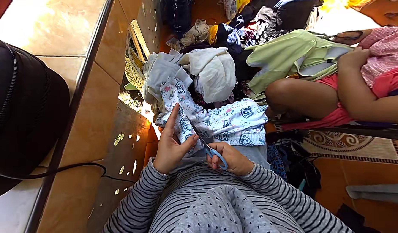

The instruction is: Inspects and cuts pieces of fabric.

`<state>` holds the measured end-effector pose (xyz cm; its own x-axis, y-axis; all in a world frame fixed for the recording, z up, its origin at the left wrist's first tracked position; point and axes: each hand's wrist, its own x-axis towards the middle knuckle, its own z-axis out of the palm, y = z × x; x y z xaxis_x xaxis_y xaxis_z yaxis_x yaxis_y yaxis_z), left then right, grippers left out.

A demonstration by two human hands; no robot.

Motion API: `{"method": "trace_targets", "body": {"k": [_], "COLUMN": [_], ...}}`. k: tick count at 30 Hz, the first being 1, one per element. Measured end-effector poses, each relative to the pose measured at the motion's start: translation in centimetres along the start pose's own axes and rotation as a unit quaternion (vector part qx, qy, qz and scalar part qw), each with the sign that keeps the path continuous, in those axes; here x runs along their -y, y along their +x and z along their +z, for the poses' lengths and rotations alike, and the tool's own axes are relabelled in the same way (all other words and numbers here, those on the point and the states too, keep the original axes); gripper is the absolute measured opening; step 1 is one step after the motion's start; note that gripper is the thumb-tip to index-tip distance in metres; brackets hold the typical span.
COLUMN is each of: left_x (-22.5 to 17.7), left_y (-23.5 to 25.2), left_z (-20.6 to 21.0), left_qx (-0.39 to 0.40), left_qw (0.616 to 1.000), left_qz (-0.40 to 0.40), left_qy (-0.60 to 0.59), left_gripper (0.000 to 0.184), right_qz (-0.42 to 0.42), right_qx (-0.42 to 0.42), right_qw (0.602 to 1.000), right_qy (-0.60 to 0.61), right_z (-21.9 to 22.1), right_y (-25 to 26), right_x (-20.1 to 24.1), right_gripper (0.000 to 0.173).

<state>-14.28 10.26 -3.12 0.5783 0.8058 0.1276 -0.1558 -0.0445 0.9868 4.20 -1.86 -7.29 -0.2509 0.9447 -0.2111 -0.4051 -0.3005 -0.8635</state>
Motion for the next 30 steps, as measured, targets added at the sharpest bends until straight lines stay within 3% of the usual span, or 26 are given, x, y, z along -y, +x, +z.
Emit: {"method": "trace_targets", "body": {"k": [3, 4, 11, 14, 19, 26, 30], "left_x": [0.2, 0.3, 0.0, 0.1, 0.1, 0.1, -0.2], "left_y": [0.2, 0.2, 0.0, -0.1, 0.0, -0.1, -0.1], "left_z": [0.0, -0.1, 0.2, 0.4, -0.1, 0.4, 0.1], "left_qx": [-0.086, -0.102, -0.055, -0.054, -0.053, -0.012, -0.028], "left_qw": [0.996, 0.994, 0.998, 0.998, 0.998, 1.000, 0.999], "left_qz": [0.015, 0.016, 0.006, 0.025, 0.032, 0.027, 0.028], "left_qy": [0.015, 0.018, -0.009, -0.009, -0.004, 0.002, 0.008], "left_gripper": [0.050, 0.045, 0.087, 0.090, 0.092, 0.108, 0.101], "right_qz": [0.014, 0.021, 0.002, 0.004, 0.000, -0.016, -0.008], "right_qx": [0.004, 0.007, 0.046, 0.041, 0.039, 0.053, 0.035], "right_qw": [1.000, 1.000, 0.999, 0.999, 0.999, 0.998, 0.999], "right_qy": [-0.010, -0.009, 0.022, 0.014, 0.017, 0.005, 0.011], "right_z": [0.0, 0.1, 0.1, 0.2, 0.1, 0.1, -0.1], "right_y": [-0.3, -0.3, 0.7, 1.1, 0.9, 1.5, 1.4], "right_x": [-0.2, -0.2, 0.4, 0.7, 0.4, 0.9, 0.8], "right_gripper": [0.034, 0.035, 0.046, 0.048, 0.035, 0.052, 0.040]}}
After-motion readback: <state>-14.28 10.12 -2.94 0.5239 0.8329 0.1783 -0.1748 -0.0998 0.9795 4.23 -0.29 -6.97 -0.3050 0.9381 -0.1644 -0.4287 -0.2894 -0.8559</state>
